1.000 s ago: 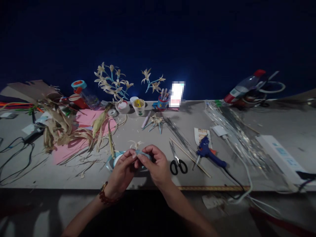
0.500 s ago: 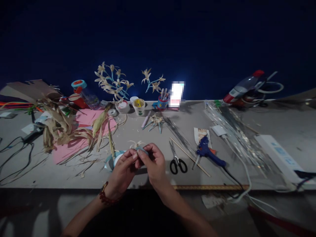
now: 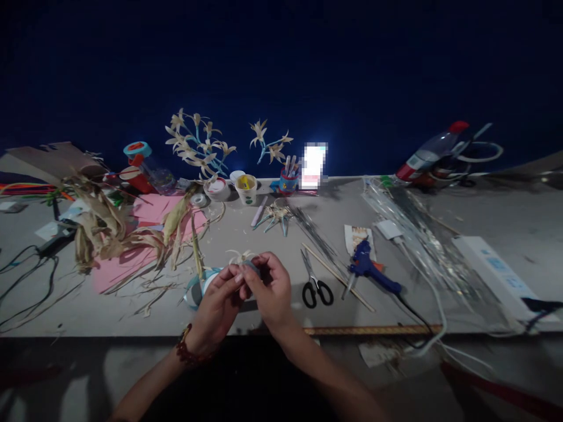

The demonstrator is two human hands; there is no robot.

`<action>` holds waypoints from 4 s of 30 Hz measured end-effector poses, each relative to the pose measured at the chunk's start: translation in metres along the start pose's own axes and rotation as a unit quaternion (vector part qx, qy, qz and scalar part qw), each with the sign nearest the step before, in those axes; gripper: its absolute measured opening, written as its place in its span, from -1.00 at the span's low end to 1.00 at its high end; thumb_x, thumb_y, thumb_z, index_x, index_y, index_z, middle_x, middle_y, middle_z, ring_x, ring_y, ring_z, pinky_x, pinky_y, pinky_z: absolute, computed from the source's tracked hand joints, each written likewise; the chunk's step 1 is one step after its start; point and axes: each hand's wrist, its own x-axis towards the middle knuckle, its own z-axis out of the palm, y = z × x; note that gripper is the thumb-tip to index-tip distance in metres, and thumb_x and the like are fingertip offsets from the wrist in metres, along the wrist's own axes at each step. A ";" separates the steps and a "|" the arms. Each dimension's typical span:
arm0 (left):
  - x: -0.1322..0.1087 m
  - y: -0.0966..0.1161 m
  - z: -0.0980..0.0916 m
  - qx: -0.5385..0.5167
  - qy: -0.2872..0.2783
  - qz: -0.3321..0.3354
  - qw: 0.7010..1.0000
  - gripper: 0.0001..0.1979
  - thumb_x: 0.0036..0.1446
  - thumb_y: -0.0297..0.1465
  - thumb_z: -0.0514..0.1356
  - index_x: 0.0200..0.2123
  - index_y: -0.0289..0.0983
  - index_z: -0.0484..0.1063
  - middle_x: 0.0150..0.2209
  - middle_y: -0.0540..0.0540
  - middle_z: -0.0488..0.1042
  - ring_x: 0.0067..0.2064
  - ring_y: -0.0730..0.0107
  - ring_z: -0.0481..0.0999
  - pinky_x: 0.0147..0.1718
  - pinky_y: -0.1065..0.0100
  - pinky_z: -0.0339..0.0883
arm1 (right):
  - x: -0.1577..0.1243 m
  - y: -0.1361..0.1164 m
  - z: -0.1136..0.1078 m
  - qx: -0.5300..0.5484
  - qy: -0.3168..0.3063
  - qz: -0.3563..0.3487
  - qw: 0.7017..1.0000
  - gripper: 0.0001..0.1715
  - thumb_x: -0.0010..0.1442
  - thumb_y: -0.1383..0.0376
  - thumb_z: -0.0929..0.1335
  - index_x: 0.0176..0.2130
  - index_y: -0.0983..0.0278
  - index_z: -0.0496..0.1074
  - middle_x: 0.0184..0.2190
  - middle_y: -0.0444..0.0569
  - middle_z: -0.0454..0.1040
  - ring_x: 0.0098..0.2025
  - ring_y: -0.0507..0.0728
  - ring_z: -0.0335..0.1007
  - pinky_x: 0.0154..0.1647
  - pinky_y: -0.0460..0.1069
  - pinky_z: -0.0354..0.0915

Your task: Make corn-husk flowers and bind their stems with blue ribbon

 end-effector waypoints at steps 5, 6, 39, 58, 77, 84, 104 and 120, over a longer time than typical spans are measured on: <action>-0.002 0.000 0.000 -0.002 -0.013 0.002 1.000 -0.89 0.09 -0.40 0.31 -0.43 -0.28 0.45 -0.59 0.05 0.41 -0.48 0.51 0.34 -0.35 0.45 0.19 | 0.000 0.001 0.000 -0.001 -0.009 -0.005 1.000 -0.70 0.12 0.16 0.46 -0.39 0.22 0.28 -0.56 -0.27 0.31 -0.67 -0.08 0.25 -0.65 -0.16 0.20; -0.002 0.000 0.000 0.000 -0.013 0.001 1.000 -0.88 0.08 -0.39 0.31 -0.43 -0.28 0.45 -0.59 0.05 0.41 -0.48 0.51 0.34 -0.35 0.45 0.19 | 0.000 0.002 -0.001 -0.001 -0.012 -0.002 1.000 -0.70 0.12 0.17 0.46 -0.38 0.22 0.28 -0.56 -0.27 0.31 -0.67 -0.08 0.25 -0.65 -0.16 0.19; -0.009 -0.010 -0.007 0.229 0.035 0.190 0.954 -0.91 0.17 -0.35 0.26 -0.34 -0.25 0.47 -0.36 -0.02 0.45 -0.31 0.46 0.46 -0.28 0.46 0.36 | -0.003 -0.005 -0.004 -0.199 0.014 -0.236 0.951 -0.88 0.19 0.42 0.36 -0.36 0.22 0.35 -0.38 -0.12 0.33 -0.31 0.07 0.29 -0.27 -0.02 0.26; -0.008 -0.006 -0.009 0.312 0.039 0.237 0.919 -0.88 0.19 -0.34 0.22 -0.34 -0.27 0.48 -0.36 -0.09 0.51 -0.29 0.33 0.51 -0.25 0.35 0.40 | -0.004 -0.005 -0.005 -0.216 0.006 -0.258 0.942 -0.88 0.19 0.43 0.35 -0.34 0.22 0.34 -0.41 -0.14 0.31 -0.36 0.05 0.25 -0.36 -0.05 0.23; -0.006 0.010 -0.005 0.015 -0.064 0.022 0.998 -0.81 0.10 -0.35 0.30 -0.44 -0.29 0.36 -0.63 0.05 0.36 -0.50 0.48 0.32 -0.39 0.40 0.19 | 0.008 -0.009 -0.016 -0.144 -0.072 -0.146 0.976 -0.78 0.19 0.22 0.37 -0.13 0.22 0.43 -0.13 0.02 0.44 -0.06 0.18 0.38 -0.01 0.07 0.32; -0.005 0.011 -0.009 0.000 -0.077 -0.020 0.997 -0.80 0.06 -0.33 0.33 -0.44 -0.31 0.39 -0.68 0.05 0.36 -0.56 0.50 0.29 -0.43 0.41 0.15 | 0.009 -0.013 -0.011 -0.044 -0.164 0.001 0.985 -0.67 0.07 0.10 0.48 -0.18 0.19 0.50 -0.22 -0.01 0.50 -0.24 0.17 0.49 -0.28 0.02 0.45; -0.007 0.032 -0.022 0.327 0.061 0.335 0.882 -0.95 0.17 -0.43 0.23 -0.30 -0.23 0.51 -0.26 -0.09 0.48 -0.16 0.29 0.47 -0.18 0.31 0.32 | 0.012 -0.013 -0.016 -0.040 -0.128 0.017 0.991 -0.70 -0.04 0.11 0.54 -0.40 0.23 0.48 -0.42 -0.07 0.44 -0.34 0.13 0.39 -0.29 0.01 0.37; -0.009 0.040 -0.011 0.394 0.012 0.306 0.867 -0.96 0.11 -0.45 0.27 -0.35 -0.24 0.55 -0.33 -0.12 0.52 -0.23 0.25 0.51 -0.23 0.30 0.35 | 0.015 -0.022 -0.016 -0.204 -0.200 -0.102 0.953 -0.83 0.13 0.25 0.42 -0.44 0.25 0.40 -0.42 -0.11 0.41 -0.32 0.11 0.33 -0.23 -0.02 0.27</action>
